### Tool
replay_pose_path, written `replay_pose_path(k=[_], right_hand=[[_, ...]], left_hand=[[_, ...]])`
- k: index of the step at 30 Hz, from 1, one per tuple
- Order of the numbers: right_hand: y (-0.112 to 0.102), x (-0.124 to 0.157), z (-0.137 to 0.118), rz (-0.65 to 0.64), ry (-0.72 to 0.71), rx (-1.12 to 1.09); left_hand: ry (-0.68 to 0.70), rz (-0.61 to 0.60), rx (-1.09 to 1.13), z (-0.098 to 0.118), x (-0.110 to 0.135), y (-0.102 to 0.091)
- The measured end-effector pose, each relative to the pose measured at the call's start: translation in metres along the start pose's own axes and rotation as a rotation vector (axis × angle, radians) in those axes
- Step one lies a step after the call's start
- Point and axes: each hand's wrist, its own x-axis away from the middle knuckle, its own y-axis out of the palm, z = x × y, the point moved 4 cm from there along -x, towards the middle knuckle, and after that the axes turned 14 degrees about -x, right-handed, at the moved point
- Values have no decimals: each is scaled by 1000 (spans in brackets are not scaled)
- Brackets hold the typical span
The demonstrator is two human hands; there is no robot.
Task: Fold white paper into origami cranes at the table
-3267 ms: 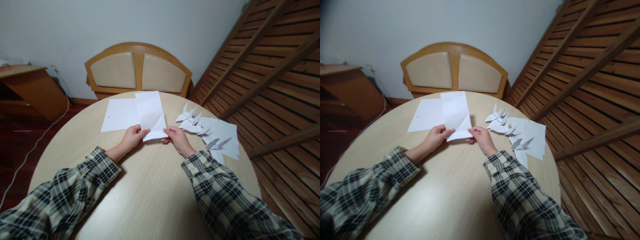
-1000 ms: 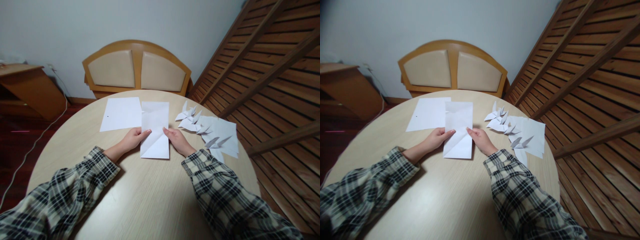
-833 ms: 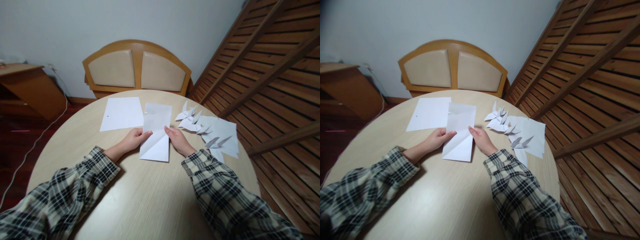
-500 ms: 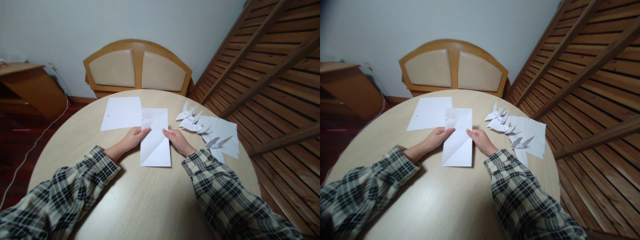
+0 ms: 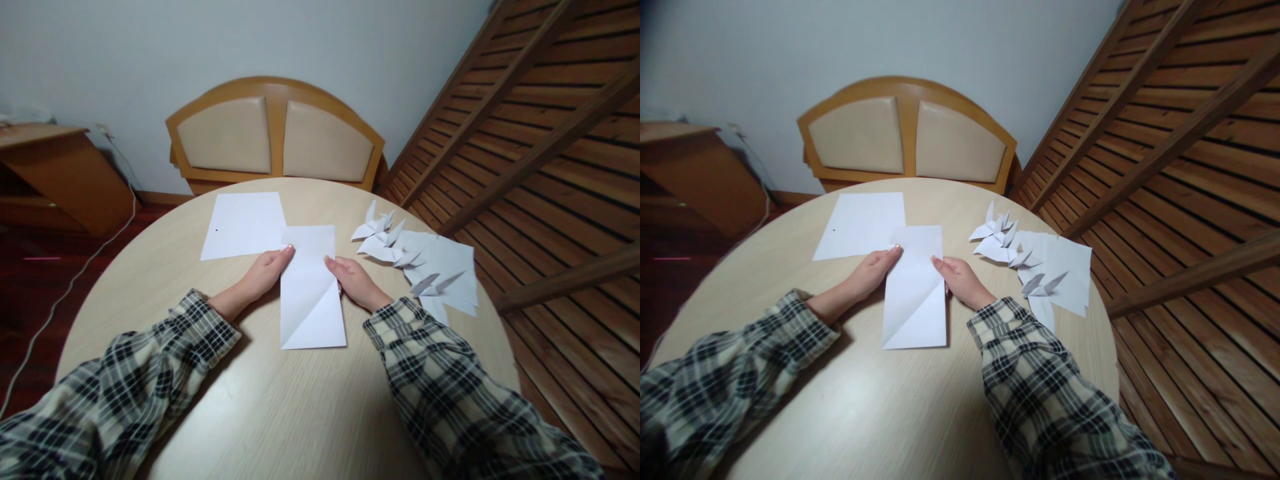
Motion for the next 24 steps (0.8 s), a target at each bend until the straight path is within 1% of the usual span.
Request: replay_pose_path(k=[2,3,7,10,13,16,20,24], right_hand=[[0,1,0,2,12,37],[0,1,-1,8,0,40],[-2,0,-5,58,-92,-30],[-3,-1,-4,81,-99,-61],[-4,-1,-3,84,-95,-26],[-3,-1,-2,70,-90,6],[-3,-1,-3,53,-92,15],[-4,-1,-3,86,-99,-14]], left_hand=[[3,35,-34,0,-1,-2],[1,31,-46,-1,-2,-1],[3,-59,-52,-2,-2,2],[14,-85,-41,-1,-1,3],[7,-104,-12,-1,0,3],[4,-69,-17,-1,0,1],[28,-2,-116,-2,-2,-2],[34,-24,-165,-3,-2,0]])
